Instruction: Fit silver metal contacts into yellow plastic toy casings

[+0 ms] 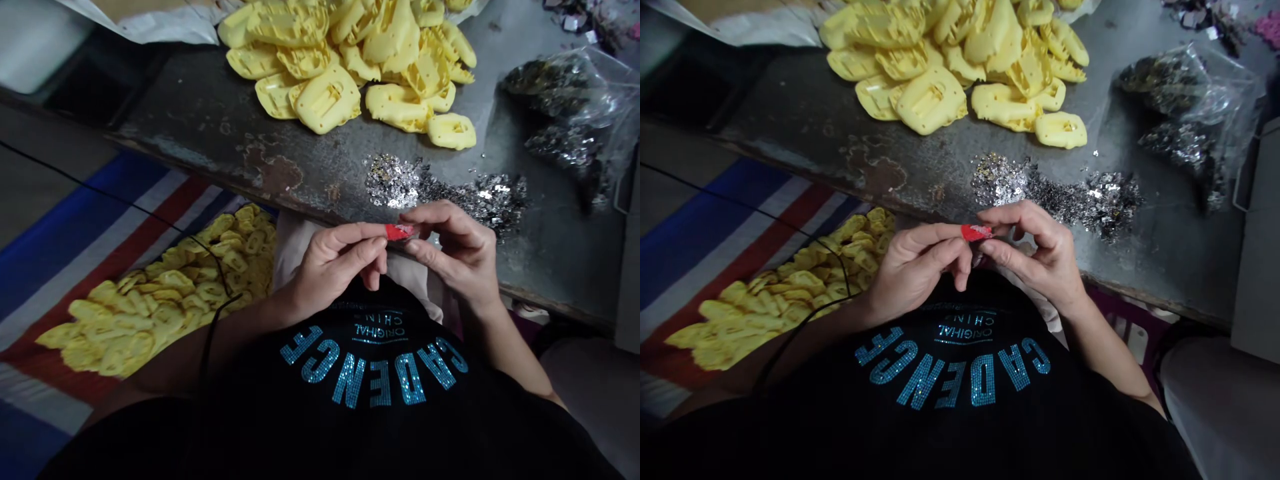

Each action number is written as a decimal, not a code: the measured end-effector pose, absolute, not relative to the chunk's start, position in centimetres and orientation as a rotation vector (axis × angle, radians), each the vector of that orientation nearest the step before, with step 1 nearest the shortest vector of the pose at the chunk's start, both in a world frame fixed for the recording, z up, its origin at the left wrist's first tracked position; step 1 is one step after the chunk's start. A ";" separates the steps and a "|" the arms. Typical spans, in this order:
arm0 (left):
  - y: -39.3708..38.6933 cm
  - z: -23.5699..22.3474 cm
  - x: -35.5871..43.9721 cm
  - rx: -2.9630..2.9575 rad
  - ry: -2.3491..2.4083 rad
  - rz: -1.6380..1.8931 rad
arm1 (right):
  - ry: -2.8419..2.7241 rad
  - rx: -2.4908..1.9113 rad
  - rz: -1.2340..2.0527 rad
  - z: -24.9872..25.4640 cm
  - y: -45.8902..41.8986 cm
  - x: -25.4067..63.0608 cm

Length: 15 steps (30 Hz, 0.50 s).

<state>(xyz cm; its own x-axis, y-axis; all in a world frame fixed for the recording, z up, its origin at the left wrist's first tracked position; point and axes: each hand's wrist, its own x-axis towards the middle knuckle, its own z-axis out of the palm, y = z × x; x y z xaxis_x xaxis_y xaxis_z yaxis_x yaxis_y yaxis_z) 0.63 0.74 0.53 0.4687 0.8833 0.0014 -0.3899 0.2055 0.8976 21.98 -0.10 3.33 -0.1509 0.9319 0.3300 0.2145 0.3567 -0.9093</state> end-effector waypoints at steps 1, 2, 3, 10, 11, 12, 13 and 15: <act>0.7 0.5 0.6 1.048 0.616 0.980 | -1.654 -1.046 0.850 3.6 0.0 22.0; 0.7 0.6 0.6 1.096 0.632 0.996 | -1.687 -1.044 0.806 3.8 0.2 22.0; 0.7 0.7 0.6 1.144 0.647 1.010 | -1.714 -1.039 0.762 4.0 0.3 22.0; 0.7 1.5 0.5 1.418 0.693 1.039 | -1.689 -1.020 0.673 4.0 0.2 21.4; 0.7 1.4 0.5 1.460 0.684 1.058 | -1.630 -1.029 0.741 3.9 0.1 21.3; 0.7 1.3 0.6 1.501 0.669 1.088 | -1.564 -1.030 0.812 3.8 0.1 21.2; 0.7 1.1 0.6 1.541 0.649 1.120 | -1.500 -1.023 0.872 3.6 0.0 21.1; 0.7 0.7 0.6 1.623 0.612 1.177 | -1.396 -0.995 0.943 3.4 -0.2 21.0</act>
